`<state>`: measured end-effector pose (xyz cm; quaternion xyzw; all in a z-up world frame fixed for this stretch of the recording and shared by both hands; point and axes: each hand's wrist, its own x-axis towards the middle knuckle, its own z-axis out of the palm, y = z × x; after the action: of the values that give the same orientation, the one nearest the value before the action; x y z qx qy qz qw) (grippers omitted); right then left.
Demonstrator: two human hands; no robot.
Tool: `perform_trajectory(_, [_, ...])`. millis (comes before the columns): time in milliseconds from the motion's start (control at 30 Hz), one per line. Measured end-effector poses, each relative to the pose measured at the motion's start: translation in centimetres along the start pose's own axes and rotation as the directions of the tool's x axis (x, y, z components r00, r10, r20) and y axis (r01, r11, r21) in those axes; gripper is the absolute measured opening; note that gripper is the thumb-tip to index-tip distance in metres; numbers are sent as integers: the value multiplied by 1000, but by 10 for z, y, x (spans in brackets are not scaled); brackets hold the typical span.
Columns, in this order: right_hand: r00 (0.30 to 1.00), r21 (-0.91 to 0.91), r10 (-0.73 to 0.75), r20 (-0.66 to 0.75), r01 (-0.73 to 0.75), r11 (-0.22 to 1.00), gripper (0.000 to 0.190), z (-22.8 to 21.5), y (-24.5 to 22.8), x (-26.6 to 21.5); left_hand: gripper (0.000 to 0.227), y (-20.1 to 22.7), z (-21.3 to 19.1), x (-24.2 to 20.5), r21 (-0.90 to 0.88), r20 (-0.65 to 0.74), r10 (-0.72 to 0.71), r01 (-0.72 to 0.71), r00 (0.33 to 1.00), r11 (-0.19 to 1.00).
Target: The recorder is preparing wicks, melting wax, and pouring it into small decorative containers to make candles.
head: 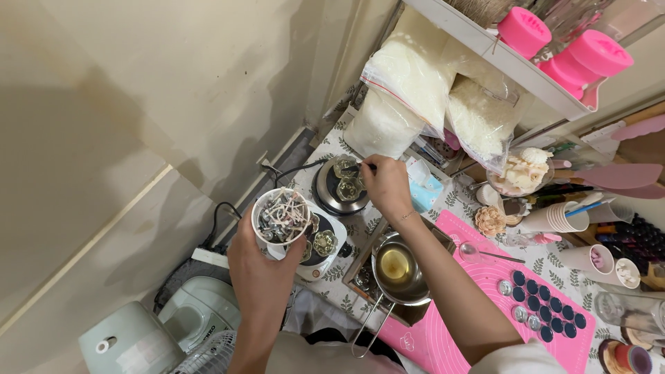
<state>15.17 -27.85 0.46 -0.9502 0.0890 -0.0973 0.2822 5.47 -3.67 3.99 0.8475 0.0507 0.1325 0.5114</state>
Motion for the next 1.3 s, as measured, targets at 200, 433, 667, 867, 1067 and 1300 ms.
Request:
perform_trajectory(200, [1000, 50, 30, -2, -30, 998, 18, -6, 0, -8, 82, 0, 0, -3, 29, 19, -38, 37, 999, 999])
perform_trajectory(433, [998, 87, 63, -14, -62, 994, 20, -9, 2, -15, 68, 13, -6, 2, -68, 87, -139, 145, 986, 987])
perform_trajectory(667, [993, 129, 109, -50, -102, 986, 21, -11, 6, -14, 67, 6, -4, -4, -33, 62, -110, 113, 992, 993])
perform_trajectory(867, [995, 108, 91, -31, -87, 990, 20, -7, 11, -12, 71, 8, -4, -5, -14, 84, -165, 167, 983, 986])
perform_trajectory(1067, [996, 123, 86, -40, -80, 989, 21, -10, 5, -13, 79, -2, 1, -9, 13, 45, -109, 109, 993, 994])
perform_trajectory(1300, [997, 144, 80, -16, -77, 987, 20, -7, 0, -18, 80, -3, 2, -10, 25, 57, -168, 167, 984, 986])
